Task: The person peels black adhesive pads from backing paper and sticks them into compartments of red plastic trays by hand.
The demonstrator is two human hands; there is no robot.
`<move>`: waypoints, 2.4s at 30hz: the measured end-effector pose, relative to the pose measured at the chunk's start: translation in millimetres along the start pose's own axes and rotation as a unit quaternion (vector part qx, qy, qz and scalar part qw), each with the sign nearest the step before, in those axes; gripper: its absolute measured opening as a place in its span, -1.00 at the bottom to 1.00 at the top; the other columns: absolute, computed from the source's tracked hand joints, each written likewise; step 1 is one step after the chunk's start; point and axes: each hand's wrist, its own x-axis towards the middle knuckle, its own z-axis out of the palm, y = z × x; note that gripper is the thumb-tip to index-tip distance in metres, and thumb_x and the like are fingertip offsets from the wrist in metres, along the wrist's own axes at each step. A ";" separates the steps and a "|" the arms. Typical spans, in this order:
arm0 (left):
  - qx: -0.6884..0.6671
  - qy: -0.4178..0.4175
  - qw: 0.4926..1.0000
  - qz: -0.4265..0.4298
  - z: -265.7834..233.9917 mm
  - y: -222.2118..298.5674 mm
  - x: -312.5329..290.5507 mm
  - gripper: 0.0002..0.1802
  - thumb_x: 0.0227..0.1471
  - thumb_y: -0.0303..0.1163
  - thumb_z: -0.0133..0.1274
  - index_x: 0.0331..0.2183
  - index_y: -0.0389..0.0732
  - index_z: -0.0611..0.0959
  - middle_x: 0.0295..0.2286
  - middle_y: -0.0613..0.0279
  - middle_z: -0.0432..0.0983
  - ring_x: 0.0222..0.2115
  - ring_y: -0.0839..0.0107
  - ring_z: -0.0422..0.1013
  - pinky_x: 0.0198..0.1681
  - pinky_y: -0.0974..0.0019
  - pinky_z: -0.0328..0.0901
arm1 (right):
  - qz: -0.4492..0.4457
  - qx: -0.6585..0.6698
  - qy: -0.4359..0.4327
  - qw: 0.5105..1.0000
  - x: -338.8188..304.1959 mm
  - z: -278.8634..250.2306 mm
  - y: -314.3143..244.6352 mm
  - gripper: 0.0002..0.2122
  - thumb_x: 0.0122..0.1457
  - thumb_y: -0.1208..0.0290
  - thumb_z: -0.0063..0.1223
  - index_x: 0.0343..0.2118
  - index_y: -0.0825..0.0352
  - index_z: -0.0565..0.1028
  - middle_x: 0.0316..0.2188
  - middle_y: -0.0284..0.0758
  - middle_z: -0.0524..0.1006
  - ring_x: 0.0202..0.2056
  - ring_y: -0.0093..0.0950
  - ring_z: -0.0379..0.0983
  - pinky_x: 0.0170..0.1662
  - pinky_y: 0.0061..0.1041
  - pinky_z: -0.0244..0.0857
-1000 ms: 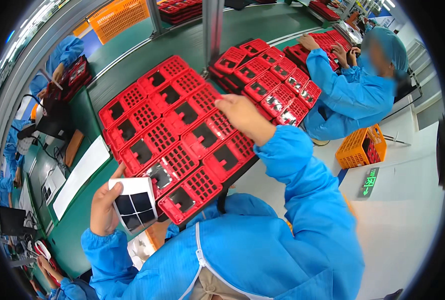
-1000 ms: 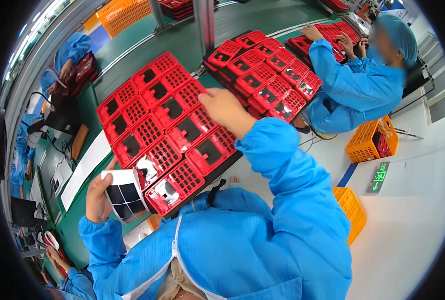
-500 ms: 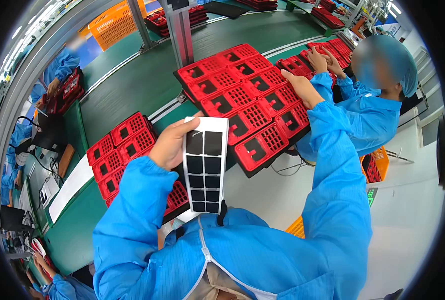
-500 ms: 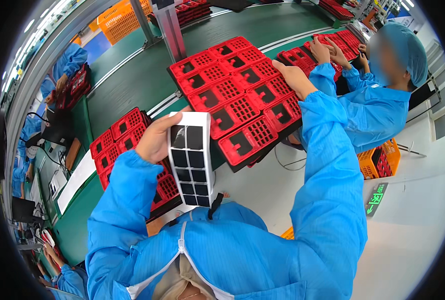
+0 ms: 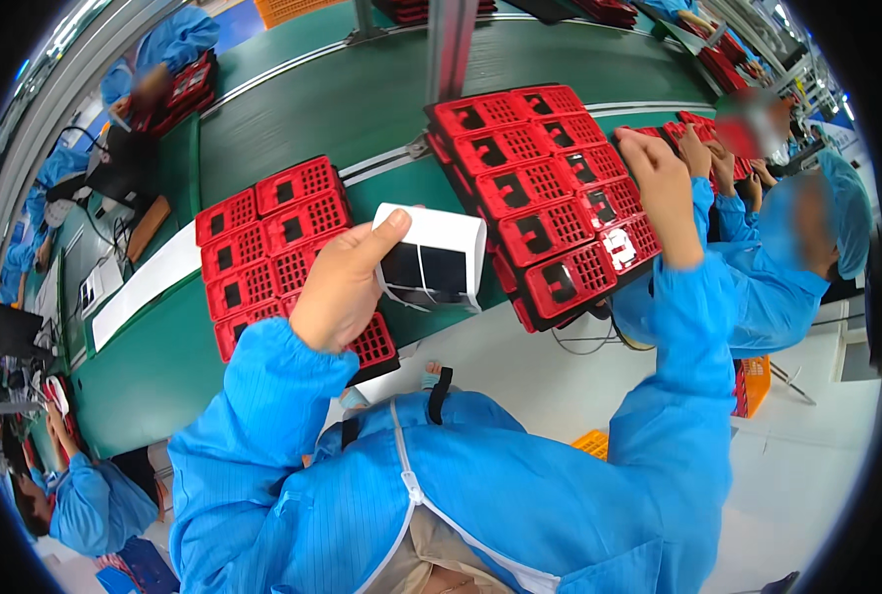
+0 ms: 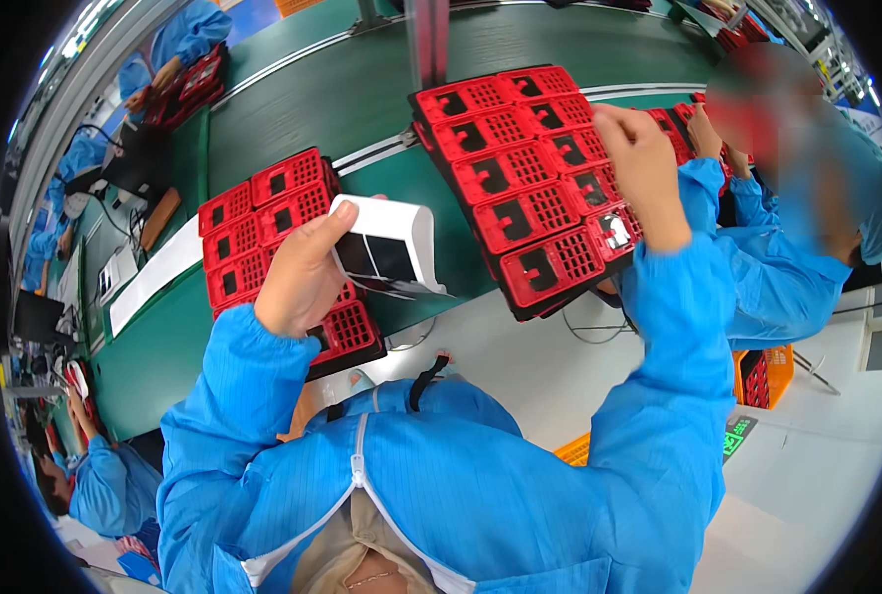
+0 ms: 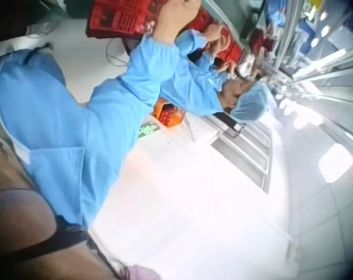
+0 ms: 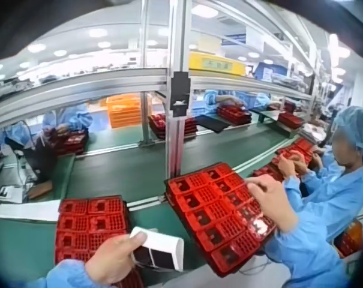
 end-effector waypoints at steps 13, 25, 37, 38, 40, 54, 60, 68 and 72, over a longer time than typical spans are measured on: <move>0.107 0.045 0.958 0.263 -67.1 9.1 -151.2 -0.72 -0.03 -0.44 0.14 -0.23 -0.37 0.58 0.00 0.06 0.32 -0.06 0.36 0.33 -0.01 0.35 0.22 | 0.037 0.519 -0.291 0.803 -158.5 137.4 -218.3 -0.90 0.12 0.58 0.01 -0.32 0.43 0.50 -0.34 -0.34 0.47 -0.28 -0.61 0.39 -0.23 -0.66 0.27; 0.163 0.152 0.926 0.304 -165.6 18.5 -244.9 -0.84 -0.12 -0.60 0.19 -0.37 -0.33 0.63 -0.44 0.20 0.55 -0.42 0.50 0.45 -0.36 0.48 0.33 | -0.080 0.427 -0.204 0.877 -224.3 227.4 -313.3 -0.93 0.06 0.53 0.10 -0.41 0.37 0.45 -0.45 -0.31 0.47 -0.41 -0.50 0.36 -0.34 -0.56 0.22; 0.163 0.137 0.934 0.288 -225.2 25.1 -267.7 -0.85 0.03 -0.50 0.03 -0.33 -0.33 0.63 -0.32 0.12 0.53 -0.32 0.42 0.41 -0.26 0.39 0.29 | -0.159 0.348 -0.109 0.917 -232.0 279.3 -350.7 -0.86 -0.02 0.54 0.17 -0.37 0.38 0.49 -0.53 -0.29 0.46 -0.50 -0.39 0.35 -0.40 -0.51 0.21; 0.185 0.162 0.922 0.298 -226.9 26.7 -269.2 -0.87 0.01 -0.50 0.05 -0.36 -0.31 0.63 -0.36 0.14 0.54 -0.35 0.38 0.41 -0.27 0.36 0.28 | -0.130 0.340 -0.137 0.921 -233.1 278.0 -352.3 -0.79 -0.06 0.57 0.18 -0.30 0.37 0.52 -0.48 -0.30 0.49 -0.46 -0.42 0.38 -0.37 -0.54 0.23; 0.245 0.173 0.894 0.331 -233.9 31.4 -270.4 -0.88 -0.01 -0.50 0.07 -0.37 -0.30 0.64 -0.38 0.15 0.54 -0.36 0.35 0.41 -0.27 0.36 0.28 | -0.165 0.309 -0.140 0.926 -229.0 278.4 -356.6 -0.79 -0.08 0.57 0.20 -0.31 0.36 0.52 -0.47 -0.30 0.49 -0.46 -0.42 0.38 -0.37 -0.54 0.24; 0.469 0.117 0.762 0.431 -272.0 47.5 -279.7 -0.90 -0.11 -0.40 0.17 -0.47 -0.21 0.64 -0.47 0.23 0.57 -0.43 0.29 0.48 -0.15 0.19 0.31 | -0.184 0.277 -0.298 0.895 -217.0 281.7 -390.1 -0.78 -0.01 0.57 0.08 -0.24 0.36 0.51 -0.37 -0.26 0.48 -0.35 -0.37 0.39 -0.31 -0.48 0.25; 0.505 0.104 0.752 0.410 -274.1 45.2 -279.4 -0.84 -0.12 -0.30 0.19 -0.51 -0.18 0.64 -0.49 0.25 0.57 -0.45 0.34 0.48 -0.12 0.19 0.30 | -0.185 0.256 -0.391 0.865 -212.3 281.2 -389.5 -0.84 -0.01 0.59 0.06 -0.31 0.35 0.52 -0.44 -0.28 0.45 -0.41 -0.38 0.36 -0.37 -0.47 0.24; 0.553 0.070 0.730 0.396 -263.0 44.9 -269.8 -0.79 -0.18 -0.24 0.22 -0.57 -0.17 0.62 -0.52 0.31 0.57 -0.47 0.41 0.48 -0.10 0.21 0.28 | -0.101 0.240 -0.489 0.832 -198.7 279.8 -374.6 -0.85 -0.10 0.58 0.12 -0.44 0.39 0.41 -0.50 -0.27 0.40 -0.40 -0.41 0.39 -0.38 -0.50 0.32; 0.576 0.068 0.706 0.405 -255.0 47.9 -259.7 -0.79 -0.19 -0.24 0.22 -0.57 -0.17 0.61 -0.52 0.32 0.57 -0.47 0.41 0.48 -0.11 0.20 0.29 | -0.036 0.270 -0.513 0.814 -193.3 273.5 -368.8 -0.83 -0.11 0.59 0.11 -0.41 0.37 0.40 -0.50 -0.27 0.40 -0.41 -0.41 0.39 -0.39 -0.51 0.32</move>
